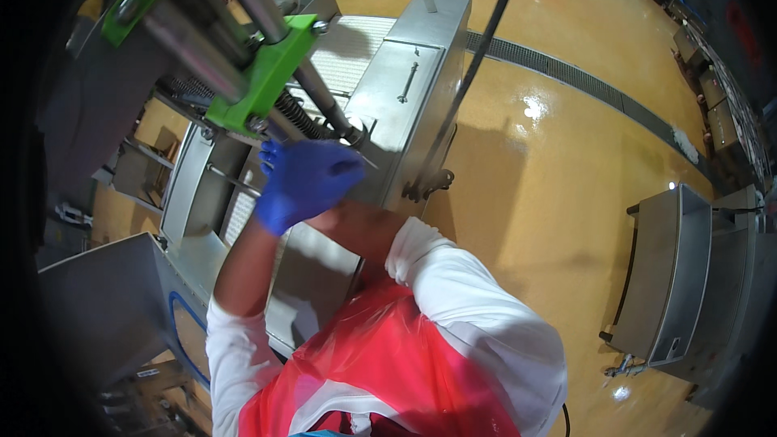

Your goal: The person uses a blue torque wrench to tighten bolts on a vertical metal assembly with springs. They then switch to a small metal tool to adjust components within the machine's internal structure. The person works methodically, moving between different sections of the machinery to secure various parts.

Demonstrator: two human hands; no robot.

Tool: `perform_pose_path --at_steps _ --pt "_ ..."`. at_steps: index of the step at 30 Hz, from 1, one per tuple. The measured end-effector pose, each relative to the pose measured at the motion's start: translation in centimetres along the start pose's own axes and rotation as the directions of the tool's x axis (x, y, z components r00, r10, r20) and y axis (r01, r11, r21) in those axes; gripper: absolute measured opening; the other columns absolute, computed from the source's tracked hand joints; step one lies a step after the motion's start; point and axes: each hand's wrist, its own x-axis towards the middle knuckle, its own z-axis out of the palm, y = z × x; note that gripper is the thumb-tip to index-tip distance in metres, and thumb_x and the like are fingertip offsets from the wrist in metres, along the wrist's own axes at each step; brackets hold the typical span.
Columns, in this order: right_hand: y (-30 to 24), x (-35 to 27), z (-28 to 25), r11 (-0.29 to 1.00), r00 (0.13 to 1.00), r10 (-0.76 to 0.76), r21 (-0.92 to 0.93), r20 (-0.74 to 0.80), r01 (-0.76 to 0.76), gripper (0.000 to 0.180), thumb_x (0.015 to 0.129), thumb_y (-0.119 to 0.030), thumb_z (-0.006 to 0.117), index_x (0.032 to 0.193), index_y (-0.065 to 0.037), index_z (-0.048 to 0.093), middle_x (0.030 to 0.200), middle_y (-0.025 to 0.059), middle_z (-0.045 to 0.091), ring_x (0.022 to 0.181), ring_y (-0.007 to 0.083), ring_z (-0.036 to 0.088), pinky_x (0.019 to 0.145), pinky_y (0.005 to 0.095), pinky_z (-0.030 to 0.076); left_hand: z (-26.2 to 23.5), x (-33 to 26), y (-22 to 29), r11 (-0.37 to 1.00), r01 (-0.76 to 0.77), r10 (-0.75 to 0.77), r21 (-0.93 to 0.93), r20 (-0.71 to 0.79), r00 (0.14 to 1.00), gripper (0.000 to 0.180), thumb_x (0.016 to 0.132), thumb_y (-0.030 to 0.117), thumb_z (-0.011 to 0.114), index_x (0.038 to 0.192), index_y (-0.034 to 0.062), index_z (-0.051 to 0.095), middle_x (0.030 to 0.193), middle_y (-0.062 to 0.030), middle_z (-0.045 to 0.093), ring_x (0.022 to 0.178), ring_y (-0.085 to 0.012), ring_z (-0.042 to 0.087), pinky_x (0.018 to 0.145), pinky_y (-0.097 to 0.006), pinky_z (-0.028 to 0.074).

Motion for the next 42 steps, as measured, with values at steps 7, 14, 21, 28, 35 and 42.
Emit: perform_pose_path --at_steps 7,14,21,28,35,42 --pt "-5.6 -0.1 2.1 0.913 0.933 0.245 -0.260 -0.264 -0.314 0.041 0.102 -0.033 0.055 0.137 -0.011 0.054 0.118 0.0054 0.065 0.103 0.0228 0.062 0.092 0.0338 0.049 12.5 24.9 -7.3 0.983 0.045 -0.019 0.176 -0.145 0.989 0.016 0.083 0.017 0.065 0.086 0.0067 0.077 0.089 -0.0199 0.071 0.083 -0.0389 0.070 0.077 -0.043 0.056" --pt "-9.6 -4.2 4.0 0.864 0.869 0.306 -0.268 -0.389 -0.425 0.037 0.102 -0.031 0.055 0.134 -0.011 0.055 0.119 0.0054 0.064 0.103 0.0210 0.062 0.091 0.0324 0.049 19.1 32.9 -12.7 0.878 0.479 -0.444 0.021 -0.339 0.829 0.026 0.083 0.028 0.074 0.094 0.0044 0.077 0.100 -0.0208 0.073 0.093 -0.0359 0.071 0.087 -0.042 0.055" --pt "-10.6 -5.3 4.6 0.838 0.824 0.345 -0.248 -0.449 -0.486 0.034 0.103 -0.030 0.054 0.131 -0.011 0.056 0.120 0.0054 0.064 0.103 0.0192 0.062 0.090 0.0310 0.050 19.1 33.5 -12.6 0.894 0.434 -0.444 -0.115 -0.373 0.815 0.014 0.082 0.014 0.066 0.082 0.0054 0.077 0.085 -0.0225 0.070 0.080 -0.0404 0.070 0.077 -0.046 0.056" --pt "-7.0 -3.0 4.0 0.847 0.813 0.336 -0.224 -0.475 -0.481 0.031 0.104 -0.029 0.053 0.128 -0.010 0.057 0.121 0.0054 0.064 0.104 0.0174 0.062 0.089 0.0296 0.050 11.2 24.8 -2.1 0.988 0.056 -0.003 0.144 -0.346 0.938 0.011 0.086 0.013 0.065 0.081 0.0070 0.073 0.080 -0.0210 0.068 0.078 -0.0407 0.066 0.070 -0.047 0.052" --pt "-4.1 -0.1 5.6 0.863 0.794 0.300 -0.204 -0.530 -0.462 0.028 0.104 -0.027 0.052 0.125 -0.010 0.058 0.122 0.0054 0.063 0.104 0.0156 0.062 0.088 0.0283 0.051 -4.0 -0.3 5.1 0.973 -0.224 0.221 -0.057 -0.051 0.974 0.010 0.085 0.005 0.069 0.095 0.0028 0.073 0.086 -0.0140 0.069 0.079 -0.0317 0.068 0.071 -0.038 0.055" --pt "-4.5 0.0 8.6 0.896 0.856 0.212 -0.257 -0.471 -0.363 0.042 0.098 -0.048 0.059 0.118 -0.012 0.056 0.112 -0.0007 0.060 0.094 0.0124 0.057 0.081 0.0263 0.047 -13.2 -10.7 -6.3 0.825 0.282 -0.497 -0.490 -0.389 0.776 0.027 0.087 0.003 0.071 0.112 -0.0027 0.074 0.097 -0.0112 0.075 0.087 -0.0151 0.071 0.079 -0.027 0.056"
